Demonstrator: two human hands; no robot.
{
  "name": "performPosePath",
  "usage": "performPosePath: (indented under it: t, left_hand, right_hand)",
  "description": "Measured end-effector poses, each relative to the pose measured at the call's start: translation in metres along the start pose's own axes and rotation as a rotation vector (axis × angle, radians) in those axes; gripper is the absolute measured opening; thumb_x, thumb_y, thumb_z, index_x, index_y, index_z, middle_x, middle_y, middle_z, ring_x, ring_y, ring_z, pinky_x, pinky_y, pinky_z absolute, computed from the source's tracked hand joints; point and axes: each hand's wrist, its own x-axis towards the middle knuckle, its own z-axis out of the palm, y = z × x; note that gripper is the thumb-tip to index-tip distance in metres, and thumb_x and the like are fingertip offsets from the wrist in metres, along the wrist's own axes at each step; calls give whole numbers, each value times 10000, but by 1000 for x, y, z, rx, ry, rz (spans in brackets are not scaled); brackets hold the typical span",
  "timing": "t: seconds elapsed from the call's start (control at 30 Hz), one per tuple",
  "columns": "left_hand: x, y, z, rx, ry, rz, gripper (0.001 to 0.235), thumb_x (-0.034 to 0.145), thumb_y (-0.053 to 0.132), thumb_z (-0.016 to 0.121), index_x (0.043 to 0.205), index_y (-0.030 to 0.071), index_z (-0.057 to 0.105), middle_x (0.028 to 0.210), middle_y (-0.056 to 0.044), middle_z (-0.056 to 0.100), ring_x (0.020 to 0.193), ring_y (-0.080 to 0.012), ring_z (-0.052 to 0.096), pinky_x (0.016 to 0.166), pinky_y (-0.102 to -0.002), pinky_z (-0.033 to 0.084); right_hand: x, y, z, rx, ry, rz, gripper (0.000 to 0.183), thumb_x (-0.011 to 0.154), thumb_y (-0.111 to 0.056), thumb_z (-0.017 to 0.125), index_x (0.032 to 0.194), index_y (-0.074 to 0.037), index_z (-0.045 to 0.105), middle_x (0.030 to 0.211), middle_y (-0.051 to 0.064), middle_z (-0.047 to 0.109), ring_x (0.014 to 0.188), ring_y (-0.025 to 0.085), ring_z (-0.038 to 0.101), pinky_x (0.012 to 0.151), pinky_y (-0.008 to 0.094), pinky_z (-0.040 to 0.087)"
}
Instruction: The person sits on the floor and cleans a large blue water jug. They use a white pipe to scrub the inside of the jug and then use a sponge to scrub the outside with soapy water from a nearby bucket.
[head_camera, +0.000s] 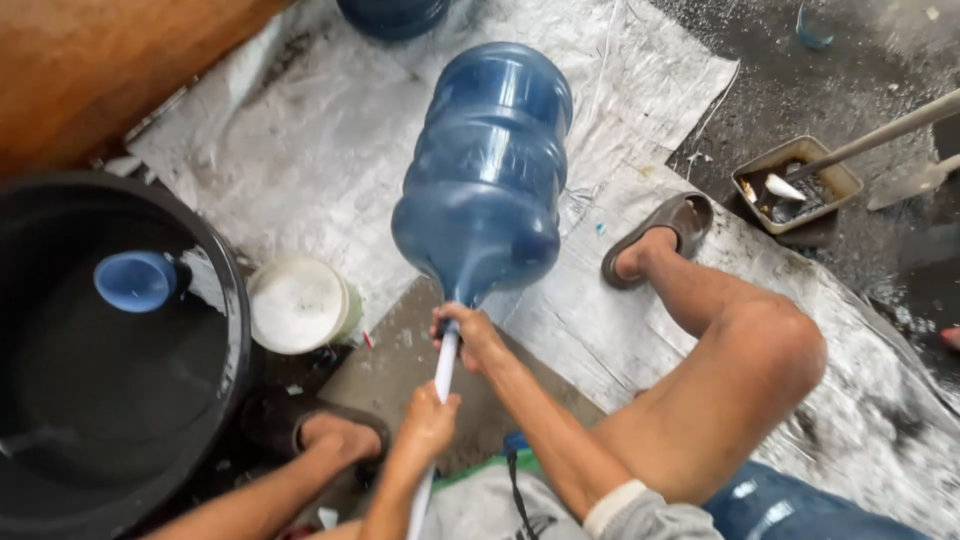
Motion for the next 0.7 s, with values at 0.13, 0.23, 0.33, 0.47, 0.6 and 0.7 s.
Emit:
performPosePath:
  t: [0.13, 0.23, 0.33, 0.47, 0.6, 0.7]
  left_hand:
    - [-4, 40, -38, -1208, -599, -612, 283, 857, 138, 585, 727, 207, 342, 484, 90, 210, 341, -12, 191, 252, -197, 100]
    - [-7, 12, -12, -598, -393, -406, 153, 823, 246, 513, 808, 114, 436, 697, -70, 406, 632, -239, 367, 511, -365, 257]
    - [-14, 14, -26, -732, -401, -343, 117, 836, 211, 487, 808, 101, 455, 684, -81, 402, 606, -239, 357, 501, -368, 240]
    - [-11, 60, -58, -993, -407, -432, 286, 850, 183, 597, 637, 168, 407, 420, 91, 292, 275, -40, 261, 203, -233, 271]
    - [3, -5, -20, -283, -135, -222, 287, 802, 267, 575, 920, 9, 619, 739, -219, 662, 793, -395, 673, 604, -510, 458]
    - [-13, 29, -45, -1515, -847, -481, 480, 901, 241, 497, 495, 207, 244, 401, 115, 116, 242, -30, 185, 221, -199, 210]
  right_hand:
    - [-6, -19, 16, -32, -50, -32, 101, 729, -130, 601, 791, -51, 609, 646, 82, 577, 543, 177, 566, 484, 276, 505]
    - [-30, -18, 26, -80, 47, -6, 131, 735, -112, 612, 796, 4, 624, 626, 130, 583, 517, 208, 554, 470, 275, 511]
    - [-24, -17, 25, -109, 72, -15, 184, 700, -106, 647, 849, 4, 650, 662, 106, 592, 583, 205, 592, 522, 288, 527]
    - [-5, -9, 33, -91, 79, -102, 265, 652, -72, 736, 852, 84, 659, 714, 178, 629, 620, 251, 658, 594, 410, 610]
    - [-18, -3, 35, -152, 118, -128, 266, 643, -55, 741, 830, 117, 660, 684, 221, 617, 574, 263, 644, 553, 412, 603]
    - [-19, -17, 40, -113, 109, -81, 252, 628, -30, 750, 814, 109, 654, 686, 196, 618, 593, 258, 655, 564, 408, 607]
